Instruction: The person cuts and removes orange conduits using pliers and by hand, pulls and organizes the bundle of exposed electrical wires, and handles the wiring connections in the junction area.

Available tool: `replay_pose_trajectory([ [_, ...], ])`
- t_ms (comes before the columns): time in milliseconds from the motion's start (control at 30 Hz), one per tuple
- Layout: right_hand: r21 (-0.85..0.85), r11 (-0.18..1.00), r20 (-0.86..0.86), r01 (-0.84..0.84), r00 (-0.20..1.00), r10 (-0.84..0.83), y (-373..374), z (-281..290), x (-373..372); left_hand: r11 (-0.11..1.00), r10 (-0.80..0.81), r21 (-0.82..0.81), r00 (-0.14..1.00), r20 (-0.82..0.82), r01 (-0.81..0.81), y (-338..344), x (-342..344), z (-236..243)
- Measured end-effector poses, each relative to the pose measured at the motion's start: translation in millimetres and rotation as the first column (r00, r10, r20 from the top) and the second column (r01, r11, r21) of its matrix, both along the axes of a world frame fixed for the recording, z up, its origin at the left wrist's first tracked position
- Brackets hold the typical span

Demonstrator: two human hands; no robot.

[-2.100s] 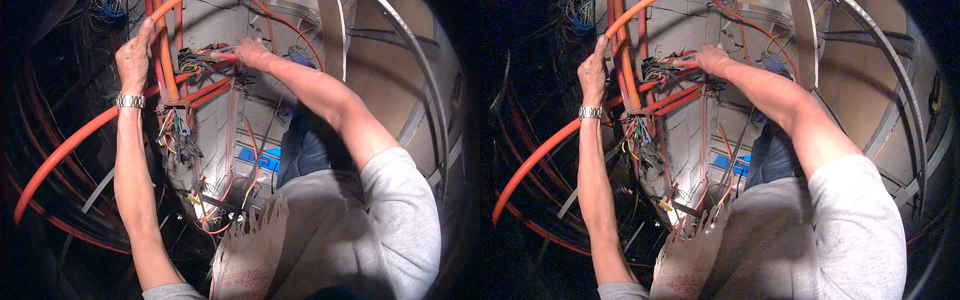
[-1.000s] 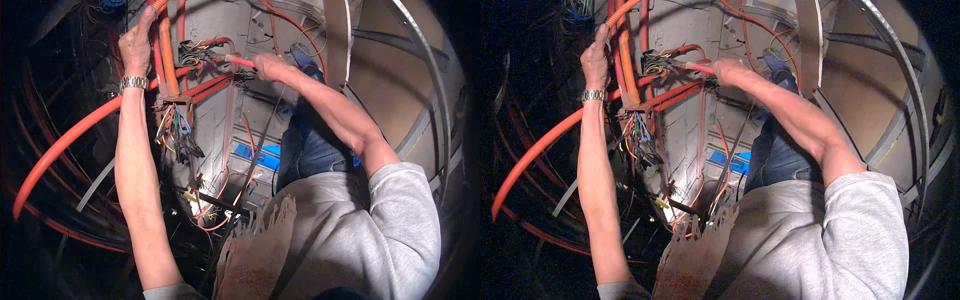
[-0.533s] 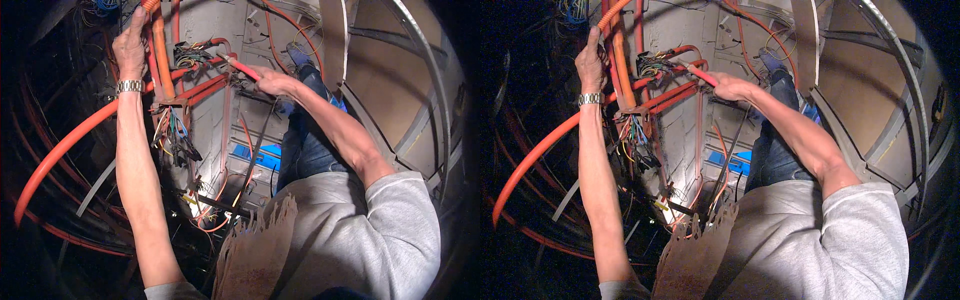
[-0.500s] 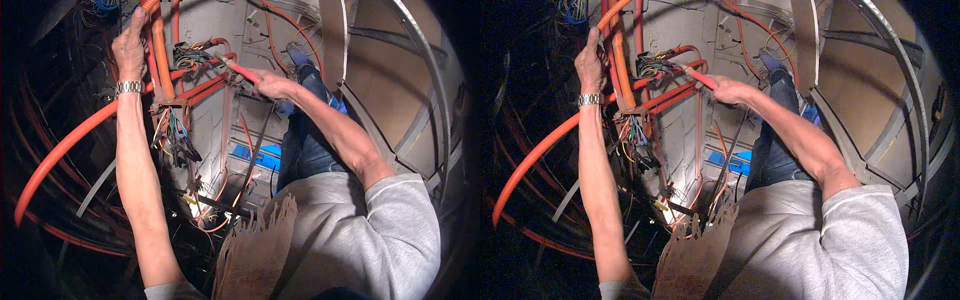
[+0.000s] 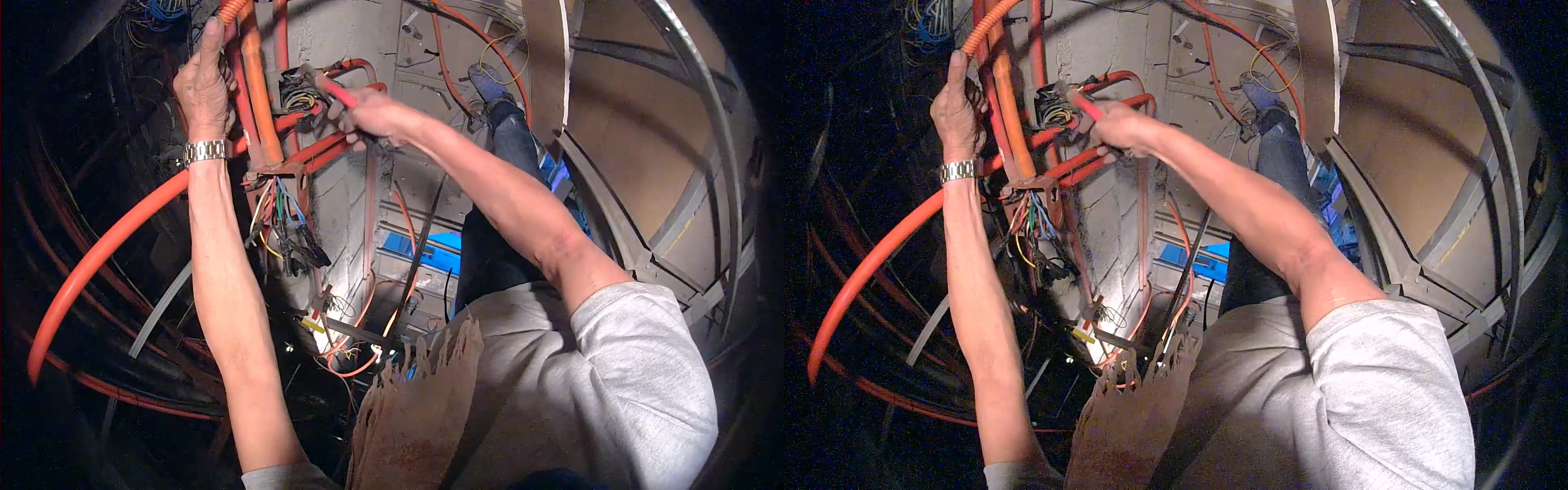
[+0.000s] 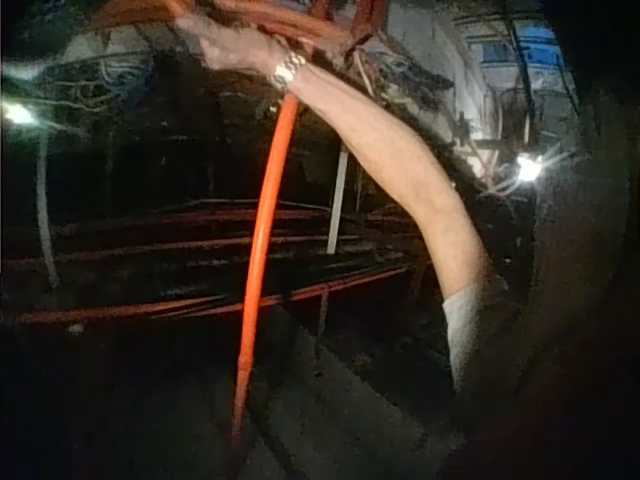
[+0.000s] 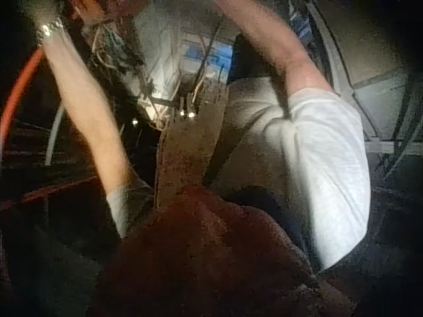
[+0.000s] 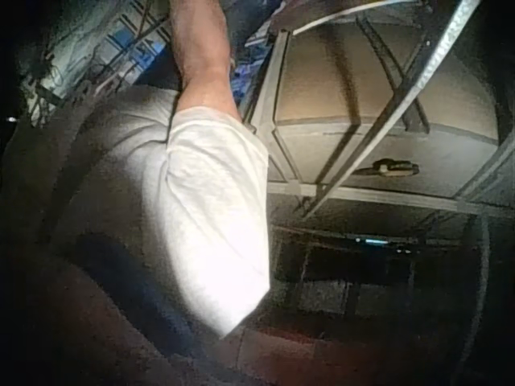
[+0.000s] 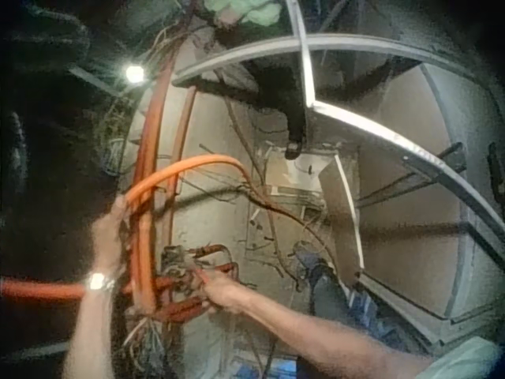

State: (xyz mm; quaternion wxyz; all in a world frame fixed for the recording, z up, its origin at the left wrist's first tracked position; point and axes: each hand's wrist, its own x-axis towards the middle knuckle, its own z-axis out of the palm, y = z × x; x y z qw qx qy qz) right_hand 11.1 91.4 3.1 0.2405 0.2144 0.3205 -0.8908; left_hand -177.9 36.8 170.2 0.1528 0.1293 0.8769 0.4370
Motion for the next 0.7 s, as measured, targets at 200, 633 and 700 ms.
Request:
replay_pose_trajectory([
  [200,-0.580,0.793,0.102,0.185,0.983,-0.154,35.6,-43.3,-43.0,1.000,0.004,0.008,1.000,0.002,-0.004,5.4,2.7,-1.0],
  [633,0.140,0.989,-0.232,-0.040,0.970,0.072,20.4,-3.1,38.2,0.999,-0.011,0.045,0.999,0.041,0.009,-19.2,4.1,4.9],
  [700,0.160,0.986,-0.241,-0.046,0.967,0.084,8.2,-8.0,51.4,0.999,-0.013,0.037,0.999,0.036,0.011,-11.4,8.5,4.8],
])
